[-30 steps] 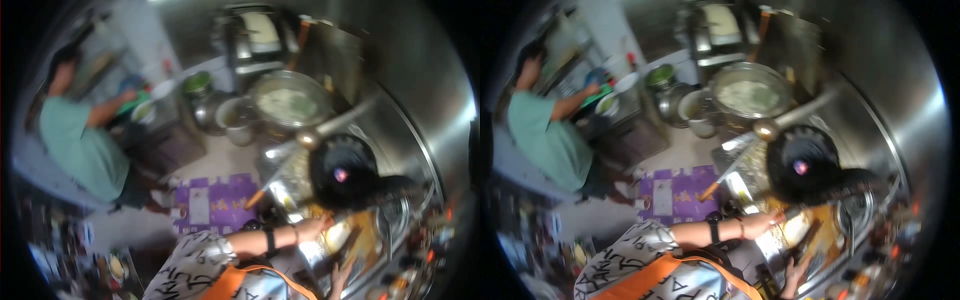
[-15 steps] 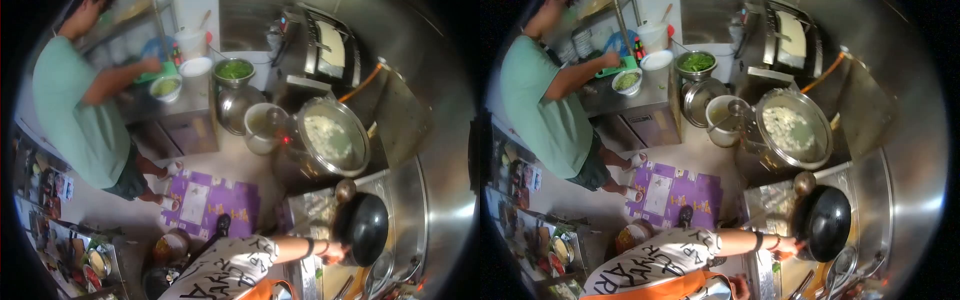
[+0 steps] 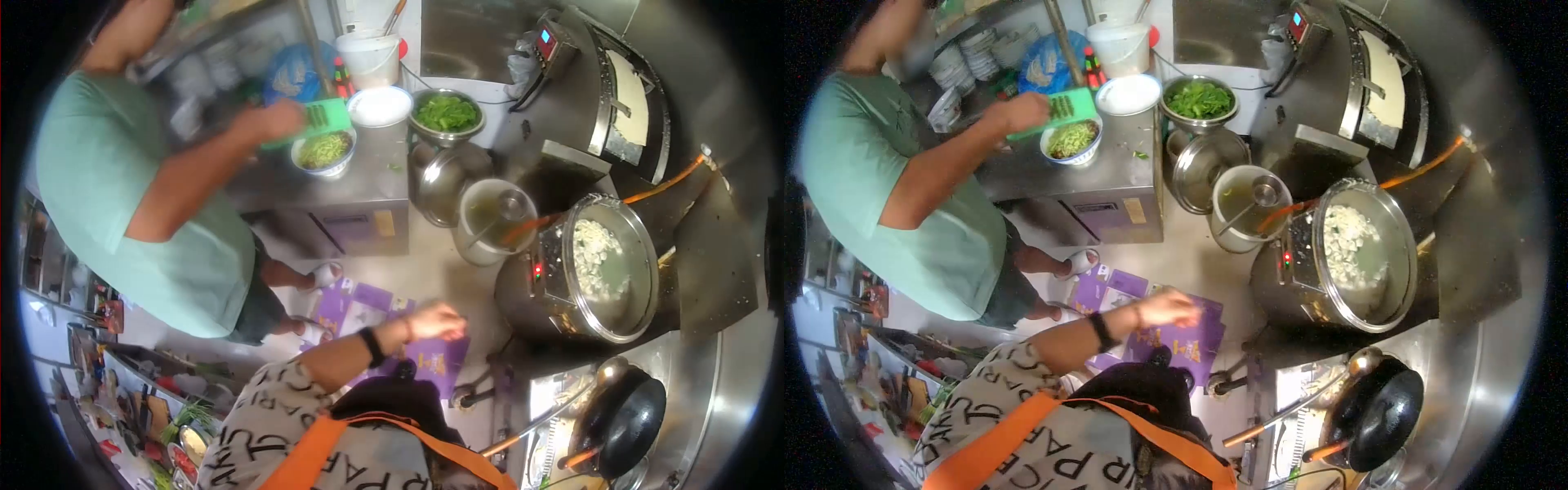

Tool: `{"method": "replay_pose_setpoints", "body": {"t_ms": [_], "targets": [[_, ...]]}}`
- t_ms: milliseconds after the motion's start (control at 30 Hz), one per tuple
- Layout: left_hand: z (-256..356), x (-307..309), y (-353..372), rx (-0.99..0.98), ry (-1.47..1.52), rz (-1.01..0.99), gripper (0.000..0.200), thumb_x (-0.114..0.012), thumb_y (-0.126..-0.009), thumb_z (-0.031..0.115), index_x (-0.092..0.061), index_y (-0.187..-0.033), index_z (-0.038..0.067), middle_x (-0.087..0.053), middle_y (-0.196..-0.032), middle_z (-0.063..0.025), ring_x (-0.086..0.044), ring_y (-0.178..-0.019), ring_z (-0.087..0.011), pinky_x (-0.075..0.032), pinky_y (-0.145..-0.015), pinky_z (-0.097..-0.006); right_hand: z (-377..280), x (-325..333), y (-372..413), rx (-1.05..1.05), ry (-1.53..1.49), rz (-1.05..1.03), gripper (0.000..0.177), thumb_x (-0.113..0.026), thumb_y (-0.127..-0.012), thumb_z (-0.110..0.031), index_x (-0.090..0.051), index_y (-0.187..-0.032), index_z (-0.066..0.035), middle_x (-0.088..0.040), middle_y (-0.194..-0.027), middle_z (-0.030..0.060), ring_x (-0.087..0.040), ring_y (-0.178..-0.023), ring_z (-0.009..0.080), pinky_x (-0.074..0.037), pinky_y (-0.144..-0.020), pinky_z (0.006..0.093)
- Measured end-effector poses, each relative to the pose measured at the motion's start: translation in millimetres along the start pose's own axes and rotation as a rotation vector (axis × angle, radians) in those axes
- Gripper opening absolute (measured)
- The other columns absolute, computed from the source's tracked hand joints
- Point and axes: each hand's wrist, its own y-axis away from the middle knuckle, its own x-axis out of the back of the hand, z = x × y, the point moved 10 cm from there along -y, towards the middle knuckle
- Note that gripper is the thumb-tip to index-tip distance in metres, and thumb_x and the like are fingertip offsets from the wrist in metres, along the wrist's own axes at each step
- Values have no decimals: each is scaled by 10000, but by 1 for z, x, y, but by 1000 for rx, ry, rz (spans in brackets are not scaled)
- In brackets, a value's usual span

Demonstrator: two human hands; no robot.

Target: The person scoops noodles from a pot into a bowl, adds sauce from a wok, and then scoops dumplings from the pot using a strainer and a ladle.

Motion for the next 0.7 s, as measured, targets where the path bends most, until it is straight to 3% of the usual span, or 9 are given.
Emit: {"method": "replay_pose_setpoints", "body": {"t_ms": [167,267,300,367,400,500,600,633,700], "targets": [[-20,148,95,68,210,486,366,-581,-902,341,-657,-871,-16,-668,-862,-98,-641,-771,-161,-527,-693,-291,13,-51,-64,-405,-96,-167,675,-597,-851,-202,-271,-1396,28,-420,-1319,301,-382,-1277,367,-249,-1099,428],[-11,197,119,39,393,572,347,-575,-905,344,-641,-898,3,-660,-861,-98,-631,-760,-164,-516,-685,-289,-77,-82,-62,116,-485,-447,603,-415,-958,-377,-293,-1376,39,-562,-1171,241,-533,-1129,304,-422,-976,393],[-10,215,123,29,457,599,341,-572,-906,345,-635,-906,9,-658,-861,-97,-628,-756,-164,-512,-682,-288,-88,-85,-67,118,-490,-441,603,-415,-958,-377,-293,-1376,39,-562,-1171,241,-533,-1129,304,-422,-976,393],[-3,254,117,-103,536,683,290,-576,-902,292,-593,-1018,26,-641,-903,-96,-626,-783,-176,-508,-688,-287,-114,-61,-89,165,-167,-68,556,-444,-956,-345,-346,-1347,38,-608,-1102,222,-565,-1092,281,-443,-952,372],[2,271,114,-152,563,710,288,-577,-900,274,-578,-1055,32,-635,-918,-96,-626,-791,-180,-507,-690,-287,-132,-65,-98,168,-161,-66,556,-444,-956,-345,-346,-1347,38,-608,-1102,222,-565,-1092,281,-443,-952,372],[-6,317,99,-143,636,831,281,-574,-902,224,-533,-1115,44,-620,-935,-104,-627,-795,-198,-508,-681,-295,-196,-31,-135,258,221,305,424,-516,-922,-182,-444,-1288,17,-646,-1027,182,-615,-987,235,-470,-908,333],[-25,342,83,-156,735,833,290,-580,-897,208,-525,-1129,43,-615,-954,-118,-629,-815,-211,-509,-681,-295,-250,-16,-188,357,295,367,453,-545,-896,-140,-422,-1304,13,-631,-1060,179,-606,-988,217,-476,-881,317],[-14,349,80,-221,509,777,290,-579,-892,180,-520,-1139,41,-609,-974,-128,-627,-834,-230,-514,-693,-307,-261,-17,-209,350,298,371,453,-545,-896,-140,-422,-1304,13,-631,-1060,179,-606,-988,217,-476,-881,317],[-21,366,77,-204,646,815,290,-573,-891,166,-516,-1143,34,-607,-980,-128,-627,-845,-233,-519,-705,-309,-303,-24,-255,475,276,341,494,-574,-877,-117,-396,-1320,11,-600,-1115,171,-596,-990,205,-483,-841,302]]}}
